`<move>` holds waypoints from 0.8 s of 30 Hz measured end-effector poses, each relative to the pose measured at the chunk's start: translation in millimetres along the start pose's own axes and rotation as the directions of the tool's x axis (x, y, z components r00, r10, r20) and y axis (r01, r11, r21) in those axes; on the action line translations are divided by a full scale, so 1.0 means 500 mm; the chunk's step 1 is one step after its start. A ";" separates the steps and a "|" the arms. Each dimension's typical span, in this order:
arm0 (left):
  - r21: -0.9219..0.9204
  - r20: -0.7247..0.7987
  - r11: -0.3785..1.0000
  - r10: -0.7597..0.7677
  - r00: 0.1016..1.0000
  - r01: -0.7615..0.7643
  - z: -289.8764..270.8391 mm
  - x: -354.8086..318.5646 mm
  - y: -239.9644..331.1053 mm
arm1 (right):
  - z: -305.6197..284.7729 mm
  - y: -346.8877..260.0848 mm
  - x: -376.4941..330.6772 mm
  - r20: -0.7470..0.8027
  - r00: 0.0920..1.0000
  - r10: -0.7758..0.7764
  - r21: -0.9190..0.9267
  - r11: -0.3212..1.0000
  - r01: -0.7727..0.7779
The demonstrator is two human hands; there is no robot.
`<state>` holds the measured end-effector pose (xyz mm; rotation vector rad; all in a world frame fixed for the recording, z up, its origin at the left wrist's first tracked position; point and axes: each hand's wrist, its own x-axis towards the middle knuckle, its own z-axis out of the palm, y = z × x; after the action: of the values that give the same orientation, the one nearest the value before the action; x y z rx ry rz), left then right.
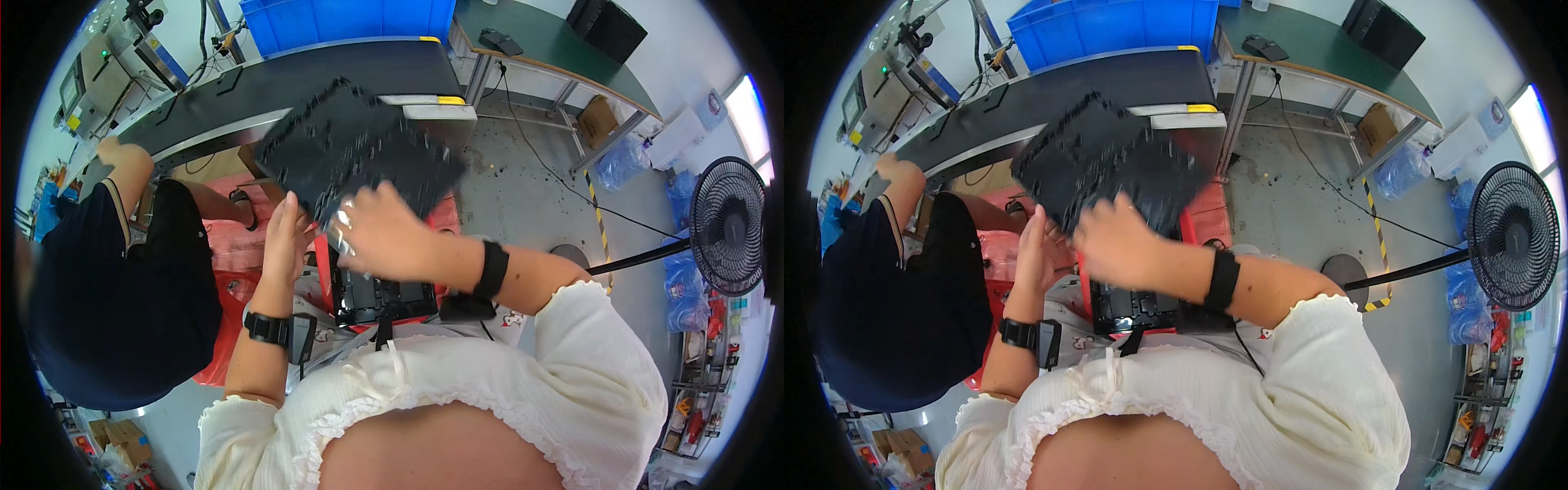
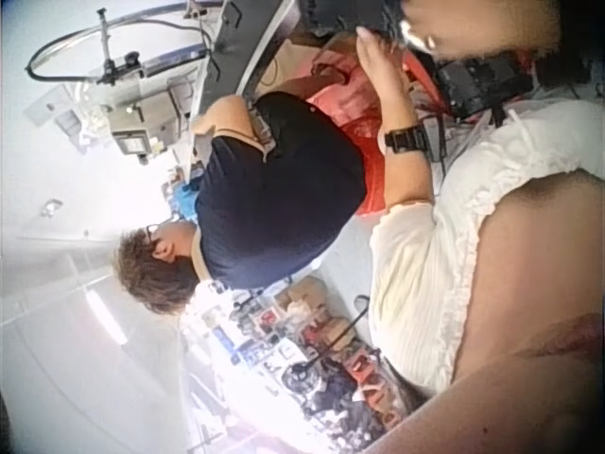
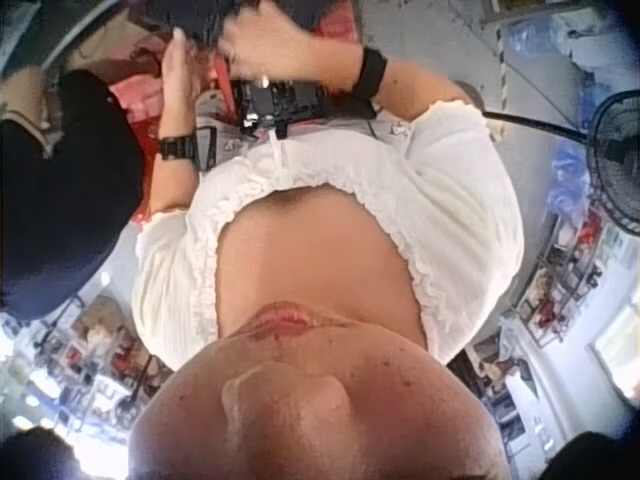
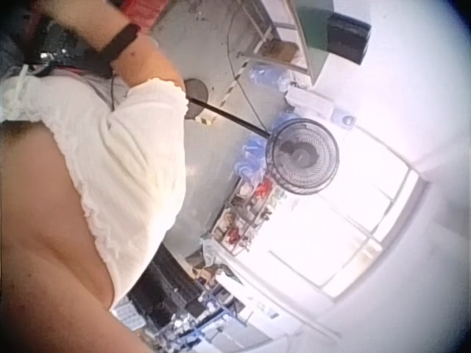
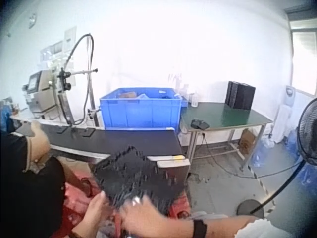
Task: Manually assemble and check plastic electronic housing components on an assembly line.
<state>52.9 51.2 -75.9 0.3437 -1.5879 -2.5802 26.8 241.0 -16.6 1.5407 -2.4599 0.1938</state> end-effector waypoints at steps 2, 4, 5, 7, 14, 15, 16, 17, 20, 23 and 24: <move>0.040 -0.046 0.998 0.058 0.997 -0.056 -0.037 -0.026 -0.014 | 0.023 -0.044 -0.025 0.078 0.980 -0.181 0.287 0.946 0.152; 0.212 -0.078 0.977 0.055 0.995 -0.037 -0.085 -0.057 -0.037 | 0.050 -0.055 -0.046 0.040 0.977 -0.211 0.332 0.925 0.186; 0.225 -0.073 0.974 0.019 0.997 -0.002 -0.107 -0.072 -0.055 | 0.066 -0.054 -0.056 0.011 0.984 -0.175 0.331 0.930 0.162; 0.181 -0.068 0.978 -0.097 0.993 0.108 -0.157 -0.076 -0.087 | 0.099 -0.055 -0.086 0.179 0.981 -0.081 0.286 0.958 0.028; 0.826 -0.046 0.547 -0.171 0.984 0.134 -0.187 0.023 -0.262 | 0.199 -0.078 -0.180 0.655 0.728 0.205 -0.060 0.974 -0.220; 0.821 -0.070 0.546 -0.192 0.979 0.166 -0.182 0.032 -0.277 | 0.207 -0.073 -0.188 0.685 0.699 0.204 -0.052 0.971 -0.232; 0.906 -0.089 0.408 -0.081 0.993 0.114 -0.173 0.039 -0.291 | 0.213 -0.064 -0.196 0.637 0.730 0.247 -0.075 0.963 -0.260; 0.968 -0.081 0.239 -0.010 0.997 0.081 -0.164 0.042 -0.300 | 0.218 -0.056 -0.203 0.635 0.719 0.280 -0.100 0.954 -0.283; 0.946 -0.130 0.300 0.006 0.992 0.122 -0.153 0.046 -0.286 | 0.226 -0.035 -0.213 0.464 0.860 0.211 -0.014 0.973 -0.231; 0.919 -0.119 0.383 0.044 0.992 0.093 -0.144 0.035 -0.257 | 0.226 -0.034 -0.215 0.439 0.889 0.130 0.131 0.970 -0.207; 0.935 -0.112 0.340 0.017 0.994 0.100 -0.143 0.030 -0.247 | 0.226 -0.036 -0.214 0.469 0.878 0.093 0.160 0.969 -0.188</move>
<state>60.4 42.4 -218.8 0.5569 -2.8830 -1.2344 73.8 299.5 -154.2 1.6402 -3.0110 0.1151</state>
